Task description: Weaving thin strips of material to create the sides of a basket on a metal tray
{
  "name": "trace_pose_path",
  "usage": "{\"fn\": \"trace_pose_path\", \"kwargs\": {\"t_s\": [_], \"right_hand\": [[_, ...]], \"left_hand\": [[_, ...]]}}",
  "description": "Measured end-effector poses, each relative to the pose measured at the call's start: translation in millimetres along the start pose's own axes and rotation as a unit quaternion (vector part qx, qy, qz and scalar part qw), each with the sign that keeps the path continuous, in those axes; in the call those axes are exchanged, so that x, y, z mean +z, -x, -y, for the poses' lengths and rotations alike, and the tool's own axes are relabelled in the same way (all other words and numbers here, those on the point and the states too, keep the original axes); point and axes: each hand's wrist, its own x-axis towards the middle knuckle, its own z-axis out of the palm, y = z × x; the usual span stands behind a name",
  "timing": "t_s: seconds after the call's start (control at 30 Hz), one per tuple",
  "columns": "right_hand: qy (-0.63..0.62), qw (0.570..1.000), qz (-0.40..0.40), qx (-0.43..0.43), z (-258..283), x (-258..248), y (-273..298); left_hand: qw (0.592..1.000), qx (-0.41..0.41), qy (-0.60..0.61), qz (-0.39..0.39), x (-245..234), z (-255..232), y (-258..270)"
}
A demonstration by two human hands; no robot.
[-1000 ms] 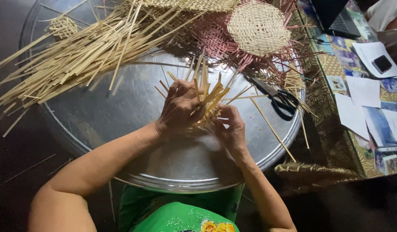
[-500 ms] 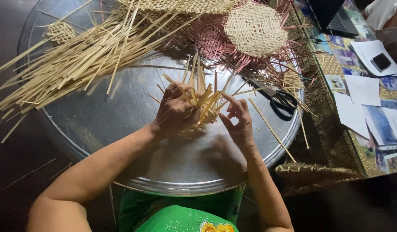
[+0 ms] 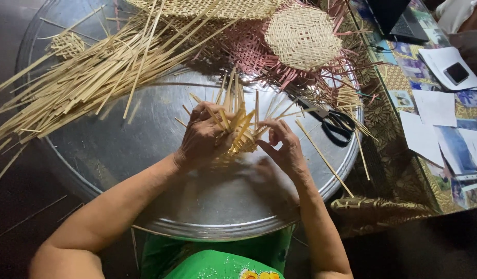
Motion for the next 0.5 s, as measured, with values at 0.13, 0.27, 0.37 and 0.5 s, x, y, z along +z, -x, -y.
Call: {"fn": "trace_pose_path", "kwargs": {"t_s": [0.13,0.27,0.37,0.5], "right_hand": [[-0.081,0.991,-0.099,0.031,-7,2,10],[-0.102,0.983,-0.149,0.036,-11,2,12],[-0.088,0.984,-0.154,0.021,0,5,10],[-0.096,0.988,-0.118,-0.012,0,9,11]], "left_hand": [[0.999,-0.038,0.004,-0.009,2,16,10],[0.979,-0.184,0.083,-0.039,-7,14,-3],[0.957,-0.273,0.096,-0.025,-27,-3,-25],[0.897,-0.334,0.272,-0.097,-42,-40,-54]]}}
